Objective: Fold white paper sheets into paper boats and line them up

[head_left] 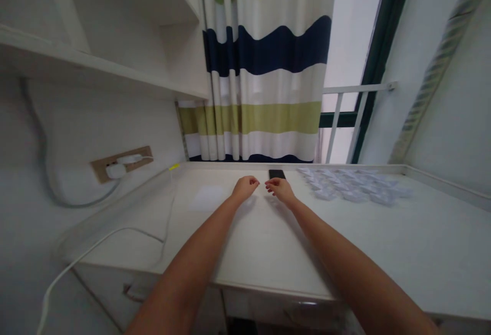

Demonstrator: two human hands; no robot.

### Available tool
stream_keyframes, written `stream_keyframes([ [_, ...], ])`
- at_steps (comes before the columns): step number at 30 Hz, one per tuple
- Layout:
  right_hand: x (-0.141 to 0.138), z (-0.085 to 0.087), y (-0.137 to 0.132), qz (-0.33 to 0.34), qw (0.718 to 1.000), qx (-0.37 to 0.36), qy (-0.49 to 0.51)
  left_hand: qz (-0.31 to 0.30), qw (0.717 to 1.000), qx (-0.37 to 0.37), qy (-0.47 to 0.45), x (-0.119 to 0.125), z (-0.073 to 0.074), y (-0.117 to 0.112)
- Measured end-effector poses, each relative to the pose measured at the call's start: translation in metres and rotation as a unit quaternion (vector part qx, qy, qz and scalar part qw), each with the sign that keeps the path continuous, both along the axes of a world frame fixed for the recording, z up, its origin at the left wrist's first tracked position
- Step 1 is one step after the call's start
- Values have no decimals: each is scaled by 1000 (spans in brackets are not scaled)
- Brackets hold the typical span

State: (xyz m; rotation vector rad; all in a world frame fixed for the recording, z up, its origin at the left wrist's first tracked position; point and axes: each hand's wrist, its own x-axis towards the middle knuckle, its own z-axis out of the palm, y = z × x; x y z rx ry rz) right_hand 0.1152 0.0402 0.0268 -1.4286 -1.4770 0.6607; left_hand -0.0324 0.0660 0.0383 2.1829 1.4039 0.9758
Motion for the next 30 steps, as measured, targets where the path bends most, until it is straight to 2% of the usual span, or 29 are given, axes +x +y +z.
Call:
stream_keyframes([
  [3, -34, -7, -4, 27, 999, -18, -15, 26, 1000, -8, 12, -32, -7, -9],
  [8, -70, -19, -7, 47, 997, -33, -42, 87, 993, 16, 72, -81, -14, -22],
  [11, -89, -24, -7, 52, 994, -32, -90, 148, 976, 56, 152, -106, -20, -29],
  [14, -108, -25, -8, 60, 985, 7, -160, 189, 957, 43, 217, -123, -30, -34],
  [17, -123, -27, -11, 64, 974, 42, -215, 195, 944, -4, 266, -131, -38, -36],
  [21, -128, -29, -16, 79, 963, 60, -253, 171, 938, -9, 302, -133, -43, -33],
  [30, -124, -33, -17, 66, 959, 60, -268, 188, 943, -17, 276, -132, -42, -35],
])
